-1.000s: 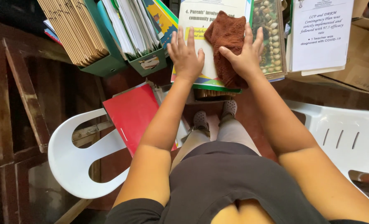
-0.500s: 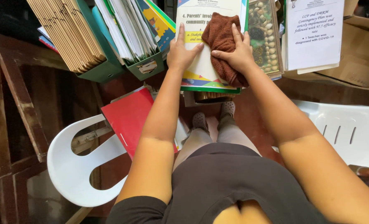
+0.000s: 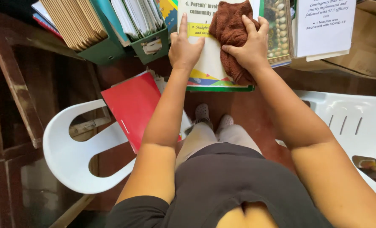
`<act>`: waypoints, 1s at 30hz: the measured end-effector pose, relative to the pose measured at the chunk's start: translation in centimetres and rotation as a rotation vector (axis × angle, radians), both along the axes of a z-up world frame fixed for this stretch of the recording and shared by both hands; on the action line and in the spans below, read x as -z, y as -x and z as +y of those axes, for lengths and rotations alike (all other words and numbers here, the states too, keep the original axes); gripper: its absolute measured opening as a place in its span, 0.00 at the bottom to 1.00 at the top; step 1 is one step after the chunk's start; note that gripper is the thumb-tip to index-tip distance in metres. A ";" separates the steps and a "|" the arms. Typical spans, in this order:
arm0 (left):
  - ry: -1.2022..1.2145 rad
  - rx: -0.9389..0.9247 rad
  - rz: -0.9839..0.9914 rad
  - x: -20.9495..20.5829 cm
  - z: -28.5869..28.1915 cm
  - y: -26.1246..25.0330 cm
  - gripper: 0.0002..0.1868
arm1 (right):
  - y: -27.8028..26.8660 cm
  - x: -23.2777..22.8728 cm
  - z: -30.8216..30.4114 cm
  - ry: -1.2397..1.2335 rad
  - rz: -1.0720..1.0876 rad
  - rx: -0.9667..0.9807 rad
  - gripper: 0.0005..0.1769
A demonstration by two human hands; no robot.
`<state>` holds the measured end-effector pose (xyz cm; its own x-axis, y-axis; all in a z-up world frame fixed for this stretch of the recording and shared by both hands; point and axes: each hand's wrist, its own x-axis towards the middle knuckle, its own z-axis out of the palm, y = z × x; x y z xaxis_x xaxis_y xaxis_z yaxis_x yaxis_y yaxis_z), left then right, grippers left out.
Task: Cleaning and dusting various document folders and papers using a cloth.
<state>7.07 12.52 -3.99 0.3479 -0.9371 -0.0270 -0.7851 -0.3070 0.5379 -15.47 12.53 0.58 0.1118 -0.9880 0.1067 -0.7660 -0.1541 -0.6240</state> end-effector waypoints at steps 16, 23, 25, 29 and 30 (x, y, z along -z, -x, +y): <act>0.108 -0.149 0.207 -5.8 21.5 3.7 0.35 | 3.6 -2.3 16.6 0.069 -0.106 -0.183 0.49; 0.180 -0.127 0.174 -5.7 28.3 4.7 0.38 | 4.2 -3.7 21.8 0.109 -0.096 -0.247 0.48; 0.172 -0.132 0.187 -5.8 29.5 4.3 0.39 | 3.7 -3.7 22.7 0.109 -0.087 -0.271 0.48; 0.194 -0.168 0.206 -5.9 31.8 2.6 0.38 | 1.8 -3.1 24.5 0.140 -0.116 -0.305 0.47; 0.198 -0.180 0.229 -6.0 32.3 2.0 0.38 | 1.1 -3.0 25.0 0.138 -0.124 -0.312 0.46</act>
<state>5.05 44.78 2.01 0.5140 -0.8562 0.0522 -0.5797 -0.3018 0.7569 -16.60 37.49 3.63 0.3837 -0.8836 0.2682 -0.5889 -0.4579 -0.6660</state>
